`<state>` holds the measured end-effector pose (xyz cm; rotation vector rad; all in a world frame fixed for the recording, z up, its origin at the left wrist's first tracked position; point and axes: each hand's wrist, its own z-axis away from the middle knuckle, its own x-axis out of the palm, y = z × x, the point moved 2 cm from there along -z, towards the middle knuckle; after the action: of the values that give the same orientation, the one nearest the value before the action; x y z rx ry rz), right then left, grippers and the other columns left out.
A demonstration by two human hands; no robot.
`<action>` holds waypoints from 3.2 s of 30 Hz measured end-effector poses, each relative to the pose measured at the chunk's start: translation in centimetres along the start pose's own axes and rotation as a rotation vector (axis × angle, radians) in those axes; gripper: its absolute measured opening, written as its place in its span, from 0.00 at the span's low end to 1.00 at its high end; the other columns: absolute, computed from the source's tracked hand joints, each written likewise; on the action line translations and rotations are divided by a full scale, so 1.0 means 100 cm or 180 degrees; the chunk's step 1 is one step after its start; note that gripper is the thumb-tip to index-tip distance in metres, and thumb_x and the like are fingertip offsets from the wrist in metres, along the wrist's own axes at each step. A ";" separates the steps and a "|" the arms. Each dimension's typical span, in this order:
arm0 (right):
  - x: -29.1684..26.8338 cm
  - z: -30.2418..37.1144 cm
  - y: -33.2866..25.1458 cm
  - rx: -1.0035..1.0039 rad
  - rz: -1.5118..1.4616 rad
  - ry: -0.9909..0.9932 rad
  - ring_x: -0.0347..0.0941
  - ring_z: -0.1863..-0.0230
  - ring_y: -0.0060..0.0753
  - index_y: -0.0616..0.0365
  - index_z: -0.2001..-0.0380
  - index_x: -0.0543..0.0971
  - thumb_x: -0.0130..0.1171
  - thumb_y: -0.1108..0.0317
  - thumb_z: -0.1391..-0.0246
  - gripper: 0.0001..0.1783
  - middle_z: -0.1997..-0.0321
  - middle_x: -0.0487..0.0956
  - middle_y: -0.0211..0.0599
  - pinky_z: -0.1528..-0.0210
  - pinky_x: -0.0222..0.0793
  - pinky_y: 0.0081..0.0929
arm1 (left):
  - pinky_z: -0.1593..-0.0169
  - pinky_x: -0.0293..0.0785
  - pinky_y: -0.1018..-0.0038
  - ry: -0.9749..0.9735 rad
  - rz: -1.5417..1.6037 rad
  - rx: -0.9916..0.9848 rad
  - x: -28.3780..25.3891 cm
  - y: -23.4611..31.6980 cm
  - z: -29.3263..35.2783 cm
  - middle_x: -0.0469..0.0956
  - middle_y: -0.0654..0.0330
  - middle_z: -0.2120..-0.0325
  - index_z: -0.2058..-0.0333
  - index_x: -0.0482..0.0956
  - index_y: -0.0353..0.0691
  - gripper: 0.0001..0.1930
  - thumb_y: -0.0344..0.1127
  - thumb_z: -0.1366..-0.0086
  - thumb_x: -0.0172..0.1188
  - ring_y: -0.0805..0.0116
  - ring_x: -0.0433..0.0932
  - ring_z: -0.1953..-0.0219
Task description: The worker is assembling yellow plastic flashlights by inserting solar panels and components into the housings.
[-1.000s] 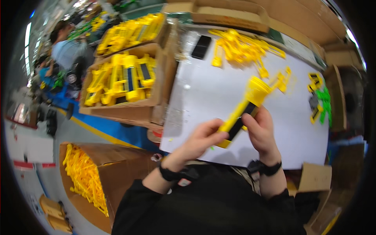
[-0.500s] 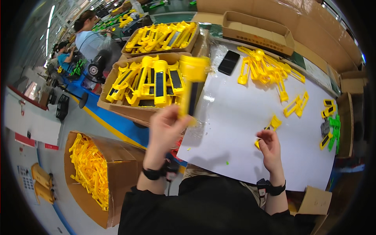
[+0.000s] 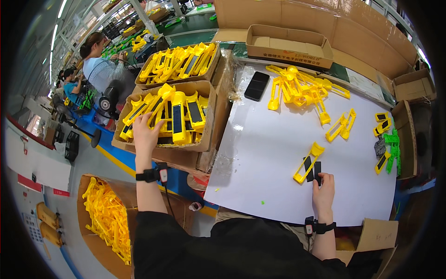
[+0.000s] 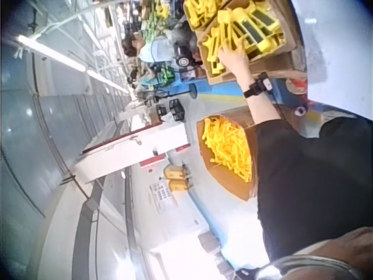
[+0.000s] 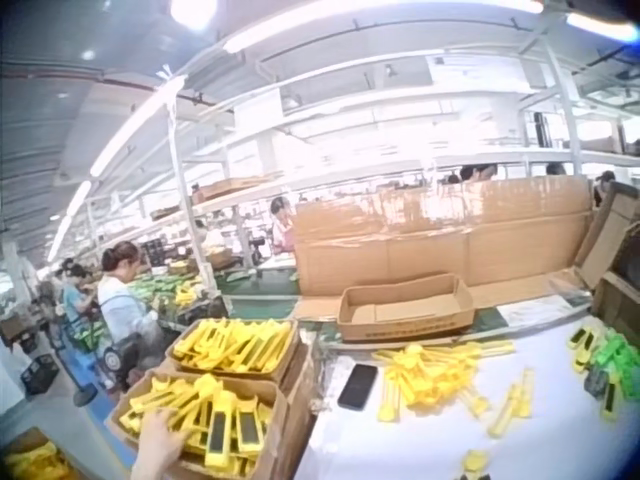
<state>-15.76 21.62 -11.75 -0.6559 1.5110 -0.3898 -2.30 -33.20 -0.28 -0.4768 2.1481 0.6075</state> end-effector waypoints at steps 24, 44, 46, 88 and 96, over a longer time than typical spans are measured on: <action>0.007 0.006 0.007 -0.0387 -0.0022 0.0092 0.69 0.55 0.47 0.64 0.62 0.72 0.58 0.77 0.52 0.12 0.58 0.69 0.44 0.52 0.67 0.35 | 0.56 0.74 0.64 -0.1908 -0.0743 0.0405 -0.107 0.076 -0.028 0.79 0.50 0.65 0.63 0.82 0.36 0.24 0.48 0.55 0.70 0.52 0.78 0.61; 0.011 -0.004 0.017 0.0291 -0.0617 -0.0329 0.66 0.77 0.28 0.66 0.66 0.74 0.58 0.75 0.48 0.07 0.78 0.73 0.36 0.72 0.65 0.26 | 0.45 0.68 0.59 -0.0714 0.0135 -0.0167 -0.015 0.102 0.042 0.73 0.37 0.53 0.45 0.66 0.32 0.34 0.54 0.39 0.59 0.41 0.72 0.49; 0.008 0.002 0.018 0.0207 -0.0681 -0.0335 0.64 0.78 0.24 0.66 0.67 0.73 0.58 0.74 0.48 0.07 0.79 0.72 0.33 0.73 0.63 0.24 | 0.46 0.69 0.59 -0.0995 0.0233 0.0032 -0.002 0.108 0.040 0.73 0.40 0.52 0.43 0.65 0.33 0.34 0.53 0.40 0.60 0.43 0.72 0.50; -0.024 -0.004 -0.009 -0.0003 -0.2181 -0.0121 0.71 0.66 0.25 0.60 0.43 0.64 0.69 0.73 0.55 0.36 0.65 0.75 0.35 0.65 0.67 0.21 | 0.65 0.75 0.76 -0.4800 0.4122 -0.0393 0.124 0.348 0.212 0.75 0.63 0.72 0.63 0.72 0.37 0.12 0.41 0.30 0.54 0.74 0.77 0.70; 0.023 0.019 -0.002 0.0804 -0.3477 -0.0651 0.70 0.49 0.28 0.63 0.44 0.63 0.51 0.53 0.36 0.27 0.51 0.72 0.40 0.46 0.67 0.27 | 0.64 0.74 0.79 -0.4414 0.5200 -0.1768 0.120 0.350 0.218 0.77 0.64 0.67 0.60 0.75 0.36 0.09 0.36 0.34 0.59 0.78 0.76 0.68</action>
<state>-13.76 20.32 -13.54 -1.2389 0.7705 -1.2676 -14.15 6.13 -12.67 1.2823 0.5425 1.6749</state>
